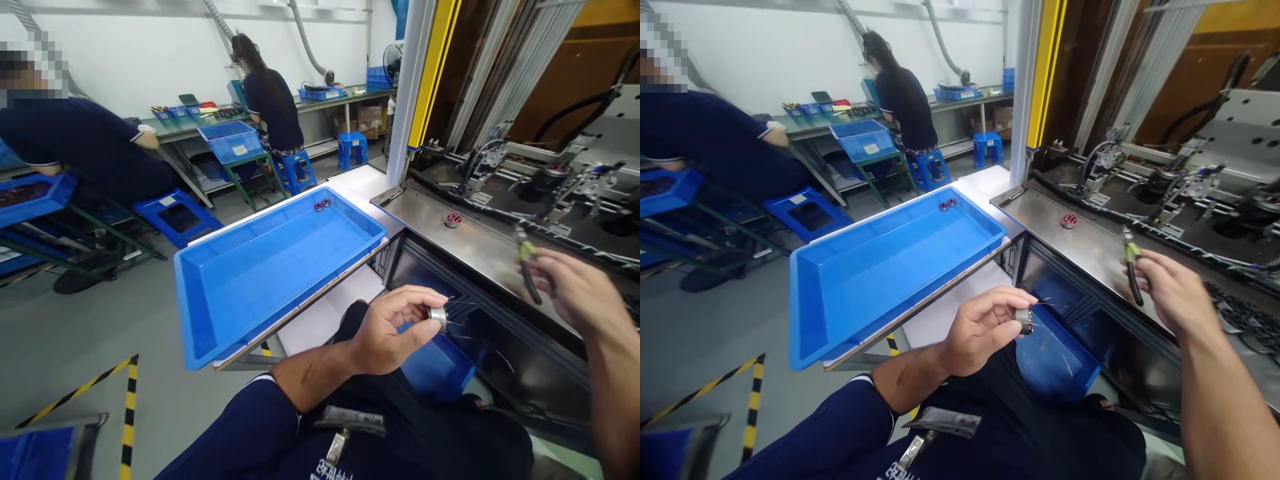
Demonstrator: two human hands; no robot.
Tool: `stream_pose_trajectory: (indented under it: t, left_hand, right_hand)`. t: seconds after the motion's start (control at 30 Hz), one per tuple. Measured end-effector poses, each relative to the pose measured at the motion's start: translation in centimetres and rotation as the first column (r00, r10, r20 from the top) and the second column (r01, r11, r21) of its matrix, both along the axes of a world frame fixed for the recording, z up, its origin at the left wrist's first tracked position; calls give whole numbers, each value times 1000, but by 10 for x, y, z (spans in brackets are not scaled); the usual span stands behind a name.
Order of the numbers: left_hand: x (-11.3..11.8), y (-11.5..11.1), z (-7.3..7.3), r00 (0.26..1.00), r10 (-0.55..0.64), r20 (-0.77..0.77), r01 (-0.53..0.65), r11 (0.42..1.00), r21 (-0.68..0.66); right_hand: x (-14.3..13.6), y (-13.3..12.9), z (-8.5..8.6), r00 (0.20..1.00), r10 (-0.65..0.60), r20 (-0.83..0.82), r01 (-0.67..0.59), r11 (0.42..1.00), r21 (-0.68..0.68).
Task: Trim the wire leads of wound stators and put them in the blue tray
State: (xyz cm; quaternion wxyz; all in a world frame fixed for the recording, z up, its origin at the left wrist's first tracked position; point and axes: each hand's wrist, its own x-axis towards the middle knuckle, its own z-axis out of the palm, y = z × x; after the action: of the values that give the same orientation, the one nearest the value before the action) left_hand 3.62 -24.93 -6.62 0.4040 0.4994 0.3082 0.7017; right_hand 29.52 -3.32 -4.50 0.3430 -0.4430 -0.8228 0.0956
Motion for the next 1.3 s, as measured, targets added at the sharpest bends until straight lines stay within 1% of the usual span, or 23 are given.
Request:
stream_pose_trajectory:
  t: [0.07, 0.1, 0.13, 0.17, 0.23, 0.27, 0.3, 0.37, 0.43, 0.5, 0.63, 0.8, 1.0, 1.17, 1.23, 1.3]
  left_hand:
    - [-1, 0, 0, 999, -48, 7, 48, 999, -10]
    - [-1, 1, 0, 997, -71, 7, 71, 997, -19]
    - [-1, 2, 0, 996, -90, 9, 90, 995, -29]
    - [0, 3, -1, 994, -106, 14, 107, 994, -37]
    - [4, 5, -2, 991, -134, 25, 135, 990, -43]
    - [7, 6, -3, 989, -148, 26, 149, 988, -43]
    - [9, 7, -3, 987, -161, 27, 162, 986, -44]
    - [14, 8, -3, 983, -182, 24, 183, 982, -46]
    - [17, 8, -2, 980, -197, 22, 198, 979, -51]
    - [19, 7, -1, 979, -205, 18, 206, 977, -54]
    - [19, 4, 0, 979, -205, 2, 205, 978, -35]
    - [18, 2, -2, 981, -191, -20, 191, 981, -35]
    - [18, 3, -4, 980, -199, -5, 199, 980, -23]
    - [19, 3, -5, 979, -203, -2, 203, 979, -17]
    - [19, 3, -5, 979, -206, -7, 206, 979, 2]
    - [19, 3, -5, 980, -196, -17, 197, 979, 50]
  right_hand:
    - [11, -41, -6, 991, 46, -126, -66, 985, -162]
    - [15, -68, -12, 960, 36, -276, -116, 953, -279]
    - [16, -96, -19, 935, 11, -353, -143, 926, -349]
    - [15, -125, -27, 942, 40, -332, -178, 900, -399]
    - [6, -179, -44, 943, 81, -322, -184, 934, -306]
    - [-1, -200, -51, 945, 93, -314, -176, 953, -247]
    - [-8, -217, -56, 950, 119, -290, -177, 967, -182]
    - [-20, -237, -62, 967, 149, -208, -165, 985, -59]
    - [-26, -243, -61, 977, 173, -124, -171, 985, 21]
    - [-28, -242, -56, 976, 197, -88, -194, 980, 49]
    - [-30, -236, -48, 960, 258, -112, -255, 966, 45]
    - [-33, -234, -47, 941, 307, -144, -303, 952, 47]
    - [-26, -237, -51, 944, 295, -146, -292, 955, 43]
    - [-18, -236, -55, 956, 279, -88, -273, 959, 76]
    - [-19, -236, -54, 961, 265, -81, -260, 963, 70]
    - [-21, -236, -53, 961, 261, -88, -258, 965, 49]
